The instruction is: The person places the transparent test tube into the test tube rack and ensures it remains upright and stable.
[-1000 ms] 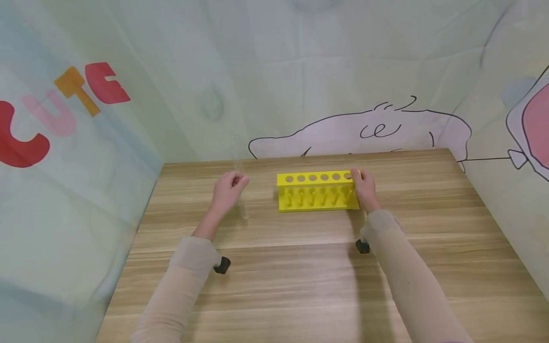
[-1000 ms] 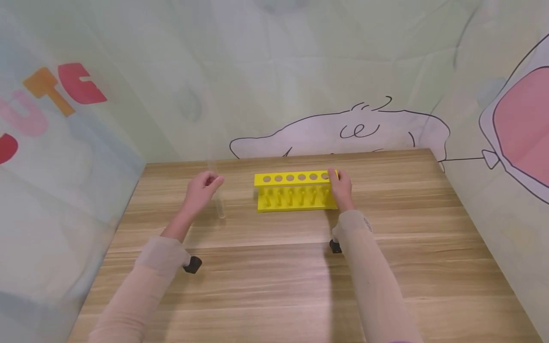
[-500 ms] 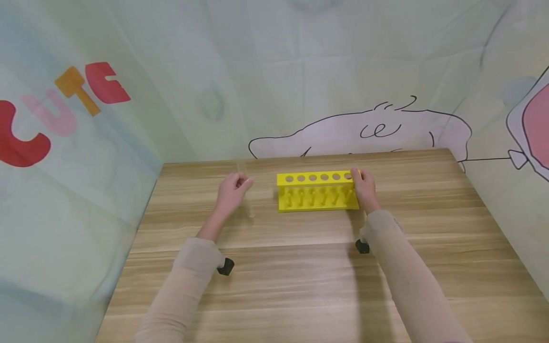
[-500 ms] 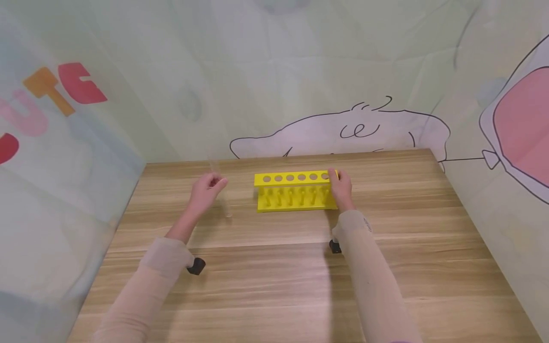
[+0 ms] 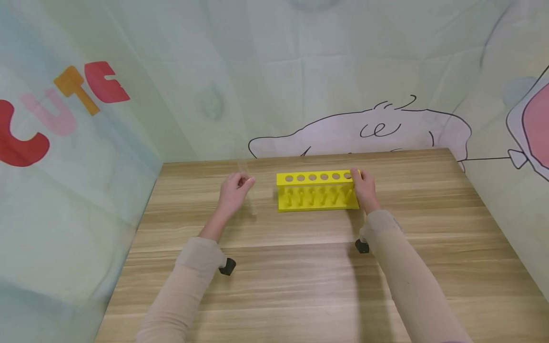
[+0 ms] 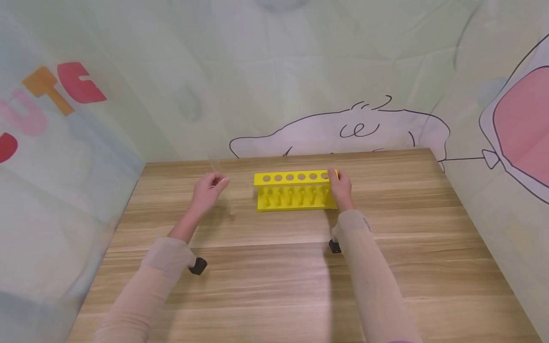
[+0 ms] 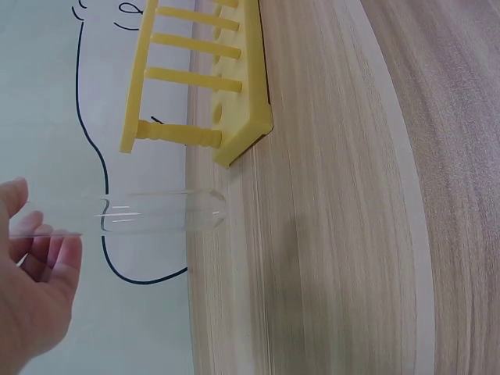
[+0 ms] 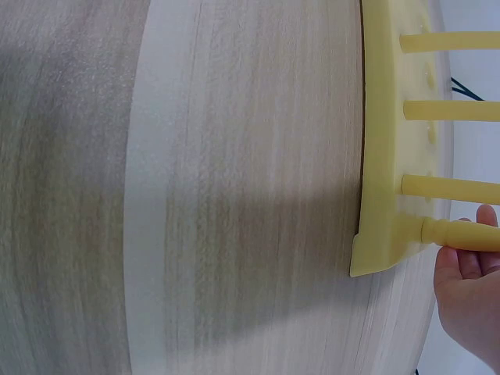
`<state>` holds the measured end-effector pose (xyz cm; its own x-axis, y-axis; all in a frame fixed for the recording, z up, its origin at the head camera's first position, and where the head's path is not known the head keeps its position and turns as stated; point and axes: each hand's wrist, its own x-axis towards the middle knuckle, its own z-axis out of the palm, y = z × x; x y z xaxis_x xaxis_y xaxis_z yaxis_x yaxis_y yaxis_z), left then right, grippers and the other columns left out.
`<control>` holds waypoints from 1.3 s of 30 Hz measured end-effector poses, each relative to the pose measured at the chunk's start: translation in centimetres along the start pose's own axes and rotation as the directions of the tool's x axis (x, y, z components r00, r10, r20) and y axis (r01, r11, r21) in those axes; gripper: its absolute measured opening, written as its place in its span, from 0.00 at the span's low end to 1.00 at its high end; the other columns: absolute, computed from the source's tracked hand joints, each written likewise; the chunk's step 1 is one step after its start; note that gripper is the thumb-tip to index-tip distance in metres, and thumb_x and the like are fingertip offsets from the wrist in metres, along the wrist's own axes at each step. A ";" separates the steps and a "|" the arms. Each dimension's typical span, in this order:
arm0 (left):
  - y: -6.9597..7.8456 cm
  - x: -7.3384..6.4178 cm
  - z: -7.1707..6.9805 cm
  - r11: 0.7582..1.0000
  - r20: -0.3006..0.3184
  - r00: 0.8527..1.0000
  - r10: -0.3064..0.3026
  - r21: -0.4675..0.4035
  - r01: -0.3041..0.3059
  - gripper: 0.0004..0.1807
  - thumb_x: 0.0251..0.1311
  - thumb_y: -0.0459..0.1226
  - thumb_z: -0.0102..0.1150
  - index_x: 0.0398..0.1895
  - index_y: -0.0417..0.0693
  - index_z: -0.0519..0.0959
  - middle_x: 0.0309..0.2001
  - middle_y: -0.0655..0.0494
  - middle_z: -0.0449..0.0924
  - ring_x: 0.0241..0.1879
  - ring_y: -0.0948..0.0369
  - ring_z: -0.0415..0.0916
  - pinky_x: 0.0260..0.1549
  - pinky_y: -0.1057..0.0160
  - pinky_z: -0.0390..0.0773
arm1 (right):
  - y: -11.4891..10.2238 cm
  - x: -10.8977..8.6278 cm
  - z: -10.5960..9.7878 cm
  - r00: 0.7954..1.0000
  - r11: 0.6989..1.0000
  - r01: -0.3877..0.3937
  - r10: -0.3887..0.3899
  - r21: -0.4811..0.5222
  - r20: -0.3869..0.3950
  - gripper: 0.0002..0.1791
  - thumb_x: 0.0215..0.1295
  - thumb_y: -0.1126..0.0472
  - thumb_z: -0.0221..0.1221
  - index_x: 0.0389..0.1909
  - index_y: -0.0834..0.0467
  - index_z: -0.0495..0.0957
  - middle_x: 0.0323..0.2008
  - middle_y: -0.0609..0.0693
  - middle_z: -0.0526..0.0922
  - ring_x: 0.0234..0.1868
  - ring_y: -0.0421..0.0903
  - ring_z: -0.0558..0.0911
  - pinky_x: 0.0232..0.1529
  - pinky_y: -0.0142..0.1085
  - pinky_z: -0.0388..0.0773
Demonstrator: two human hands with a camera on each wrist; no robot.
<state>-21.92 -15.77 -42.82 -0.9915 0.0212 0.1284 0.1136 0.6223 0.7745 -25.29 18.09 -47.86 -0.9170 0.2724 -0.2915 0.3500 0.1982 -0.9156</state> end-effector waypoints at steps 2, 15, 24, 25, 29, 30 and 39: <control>0.0 0.0 0.0 1.000 -0.001 1.000 -0.001 0.002 0.001 0.13 0.60 0.42 0.50 0.34 0.39 0.73 0.32 0.49 0.68 0.33 0.57 0.63 0.32 0.64 0.66 | 0.1 0.1 0.0 1.000 1.000 -0.002 0.002 0.000 0.001 0.21 0.62 0.38 0.40 0.32 0.53 0.64 0.37 0.47 0.63 0.40 0.43 0.63 0.39 0.31 0.62; 0.4 0.2 0.1 1.000 -0.015 1.000 -0.002 0.004 0.002 0.15 0.60 0.44 0.49 0.35 0.40 0.73 0.33 0.49 0.68 0.35 0.57 0.64 0.33 0.64 0.67 | 0.2 0.0 -0.1 0.999 0.999 0.033 -0.033 0.015 0.001 0.25 0.61 0.37 0.41 0.35 0.57 0.67 0.38 0.50 0.65 0.40 0.44 0.63 0.40 0.33 0.62; 0.9 0.6 0.0 1.000 -0.009 1.000 -0.016 0.006 0.016 0.15 0.59 0.44 0.50 0.37 0.39 0.73 0.35 0.48 0.69 0.37 0.56 0.65 0.37 0.62 0.69 | 0.2 0.1 0.0 1.000 1.000 0.009 -0.009 -0.003 -0.001 0.22 0.62 0.38 0.40 0.33 0.54 0.65 0.37 0.47 0.64 0.40 0.43 0.63 0.40 0.31 0.62; 1.0 0.6 0.0 1.000 -0.007 1.000 -0.019 0.006 0.019 0.15 0.60 0.44 0.50 0.37 0.39 0.73 0.36 0.48 0.69 0.37 0.56 0.65 0.37 0.62 0.70 | 0.2 0.1 0.0 1.000 1.000 0.009 -0.009 0.000 0.001 0.22 0.62 0.38 0.40 0.33 0.54 0.65 0.37 0.47 0.64 0.39 0.43 0.63 0.40 0.31 0.62; 1.4 0.6 0.0 1.000 -0.006 1.000 -0.015 0.004 0.015 0.15 0.60 0.44 0.49 0.36 0.39 0.73 0.36 0.48 0.69 0.37 0.56 0.66 0.37 0.63 0.70 | 0.2 0.1 0.0 1.000 1.000 0.016 -0.016 -0.011 0.005 0.24 0.61 0.37 0.39 0.34 0.54 0.66 0.37 0.48 0.64 0.40 0.44 0.63 0.40 0.32 0.62; 1.5 0.7 0.0 1.000 -0.008 1.000 -0.012 0.004 0.012 0.14 0.60 0.43 0.50 0.36 0.39 0.72 0.35 0.48 0.69 0.37 0.57 0.65 0.36 0.63 0.70 | 0.2 0.1 0.0 1.000 1.000 0.016 -0.016 -0.016 0.007 0.24 0.61 0.36 0.39 0.35 0.55 0.66 0.38 0.48 0.64 0.40 0.44 0.63 0.41 0.32 0.62; 2.0 0.8 0.1 1.000 -0.023 1.000 -0.012 -0.015 0.011 0.13 0.60 0.42 0.50 0.36 0.40 0.72 0.35 0.49 0.68 0.36 0.56 0.64 0.35 0.63 0.69 | 0.0 -0.2 -0.1 1.000 1.000 0.006 -0.006 -0.020 0.011 0.26 0.60 0.35 0.38 0.37 0.55 0.65 0.41 0.49 0.64 0.44 0.45 0.63 0.44 0.33 0.61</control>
<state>-22.49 -14.43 -41.27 -0.9910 -0.0043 0.1338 0.1033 0.6110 0.7849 -25.10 18.09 -47.80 -0.9210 0.2610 -0.2892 0.3482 0.2191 -0.9114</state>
